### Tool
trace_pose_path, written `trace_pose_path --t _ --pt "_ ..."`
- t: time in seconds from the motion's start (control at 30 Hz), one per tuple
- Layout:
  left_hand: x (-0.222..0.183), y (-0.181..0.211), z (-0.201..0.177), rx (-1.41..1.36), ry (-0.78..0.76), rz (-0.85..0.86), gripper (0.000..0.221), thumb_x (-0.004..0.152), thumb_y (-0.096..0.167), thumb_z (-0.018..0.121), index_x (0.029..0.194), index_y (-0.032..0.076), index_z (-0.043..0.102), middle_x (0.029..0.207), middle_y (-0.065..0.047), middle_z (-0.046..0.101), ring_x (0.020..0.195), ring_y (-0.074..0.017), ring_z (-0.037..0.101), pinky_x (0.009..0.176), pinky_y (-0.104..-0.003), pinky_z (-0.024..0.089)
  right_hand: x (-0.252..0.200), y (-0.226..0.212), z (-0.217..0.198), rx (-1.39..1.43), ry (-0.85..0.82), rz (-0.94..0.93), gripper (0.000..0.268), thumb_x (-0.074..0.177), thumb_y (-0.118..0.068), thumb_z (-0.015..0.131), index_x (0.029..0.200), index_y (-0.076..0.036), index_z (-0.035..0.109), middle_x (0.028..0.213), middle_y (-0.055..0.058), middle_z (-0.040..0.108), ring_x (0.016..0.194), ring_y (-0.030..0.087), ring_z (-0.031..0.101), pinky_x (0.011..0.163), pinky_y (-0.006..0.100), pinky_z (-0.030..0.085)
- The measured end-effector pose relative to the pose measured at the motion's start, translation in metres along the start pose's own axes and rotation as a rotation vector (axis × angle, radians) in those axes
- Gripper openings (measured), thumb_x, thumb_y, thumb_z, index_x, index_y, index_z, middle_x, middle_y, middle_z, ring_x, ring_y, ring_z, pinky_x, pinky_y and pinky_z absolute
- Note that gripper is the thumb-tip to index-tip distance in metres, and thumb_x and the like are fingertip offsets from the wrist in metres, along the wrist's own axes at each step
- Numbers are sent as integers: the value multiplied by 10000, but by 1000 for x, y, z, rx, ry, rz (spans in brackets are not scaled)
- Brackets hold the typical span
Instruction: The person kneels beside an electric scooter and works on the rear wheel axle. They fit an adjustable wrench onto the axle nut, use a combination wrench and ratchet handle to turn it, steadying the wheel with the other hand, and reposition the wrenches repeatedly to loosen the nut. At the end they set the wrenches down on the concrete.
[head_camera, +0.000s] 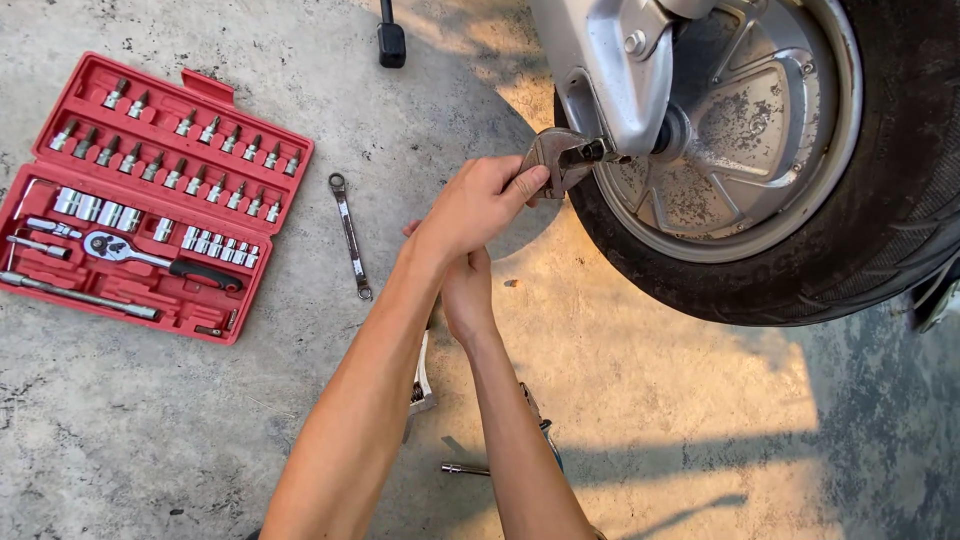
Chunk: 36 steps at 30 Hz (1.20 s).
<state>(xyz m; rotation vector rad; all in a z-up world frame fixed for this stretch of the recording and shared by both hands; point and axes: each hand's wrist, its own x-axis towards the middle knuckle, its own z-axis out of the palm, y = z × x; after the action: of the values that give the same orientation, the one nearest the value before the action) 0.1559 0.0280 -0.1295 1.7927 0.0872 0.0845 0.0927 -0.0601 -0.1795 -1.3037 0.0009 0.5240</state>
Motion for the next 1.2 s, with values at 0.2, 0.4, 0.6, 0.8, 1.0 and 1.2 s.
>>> trace_pose_path --t 0.2,0.4,0.6,0.8,1.0,1.2 --pt "8 10 -2 -123 -37 -50 418 829 509 741 860 96 800 651 -37 717 604 -153 680 581 -368 526 4 0 5 15 39 17 246 1060 -146 508 1216 32 575 1181 158 706 1063 237 712 909 363 578" --pt "6 19 -9 6 -35 -104 465 759 513 834 855 59 797 562 -93 530 540 -168 491 550 -371 456 5 7 -2 27 2 -29 336 1104 -204 500 1291 73 530 1234 184 691 1114 253 693 967 376 564" --pt "14 -5 2 -108 -101 6 421 904 468 746 850 50 757 588 -33 565 567 -107 496 529 -356 433 4 3 -2 -49 65 15 371 1109 -273 456 1343 13 494 1262 163 656 1139 237 660 980 395 549" --pt "14 11 -2 -170 -142 -124 401 824 457 837 772 63 777 582 -5 607 527 -80 505 487 -329 403 2 -7 4 -27 11 -17 357 1111 -273 456 1315 15 509 1231 157 682 1125 234 691 981 380 571" --pt "15 9 -6 -263 -165 -117 406 870 458 767 769 65 761 549 39 586 485 -61 518 431 -284 399 21 45 -35 -118 78 -35 313 1150 -243 477 1324 9 540 1126 74 626 959 121 560 800 309 480" --pt "17 10 -5 -249 -164 -151 467 930 496 696 752 66 734 518 23 519 462 -72 471 418 -293 363 18 19 -19 -125 100 -19 329 1143 -261 465 1321 7 532 1102 37 597 906 81 524 750 275 466"
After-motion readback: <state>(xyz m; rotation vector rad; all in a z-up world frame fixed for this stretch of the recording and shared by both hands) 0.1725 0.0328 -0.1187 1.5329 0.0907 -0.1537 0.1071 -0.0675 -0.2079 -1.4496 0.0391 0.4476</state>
